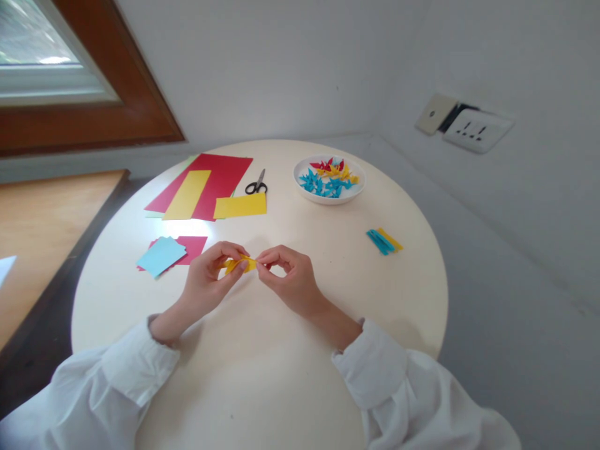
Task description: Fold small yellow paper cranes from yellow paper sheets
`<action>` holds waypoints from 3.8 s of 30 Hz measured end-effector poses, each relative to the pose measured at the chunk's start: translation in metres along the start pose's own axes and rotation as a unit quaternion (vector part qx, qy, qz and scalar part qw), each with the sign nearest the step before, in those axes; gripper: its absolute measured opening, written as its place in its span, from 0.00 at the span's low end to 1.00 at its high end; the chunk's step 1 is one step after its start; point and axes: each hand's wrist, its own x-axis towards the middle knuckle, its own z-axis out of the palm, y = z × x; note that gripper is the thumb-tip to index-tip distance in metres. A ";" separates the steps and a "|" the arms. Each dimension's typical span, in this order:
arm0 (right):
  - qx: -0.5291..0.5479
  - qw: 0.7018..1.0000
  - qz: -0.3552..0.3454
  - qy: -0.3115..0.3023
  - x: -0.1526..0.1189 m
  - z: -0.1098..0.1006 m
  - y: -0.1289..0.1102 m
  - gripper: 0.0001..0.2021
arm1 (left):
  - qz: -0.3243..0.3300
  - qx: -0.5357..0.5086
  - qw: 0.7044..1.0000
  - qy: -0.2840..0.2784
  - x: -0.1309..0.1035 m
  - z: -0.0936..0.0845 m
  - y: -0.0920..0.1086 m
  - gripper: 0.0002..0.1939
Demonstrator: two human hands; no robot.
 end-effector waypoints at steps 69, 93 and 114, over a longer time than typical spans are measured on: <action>0.027 0.998 0.062 0.010 0.002 -0.002 -0.003 0.08 | 0.076 0.040 0.996 0.038 0.000 0.003 0.001 0.09; 0.020 0.997 0.075 -0.008 0.001 0.001 0.000 0.10 | 0.073 0.047 0.996 0.015 -0.003 0.004 0.000 0.10; 0.007 0.996 0.092 0.009 0.004 -0.003 0.004 0.12 | 0.038 0.103 0.994 -0.006 -0.002 -0.001 -0.007 0.13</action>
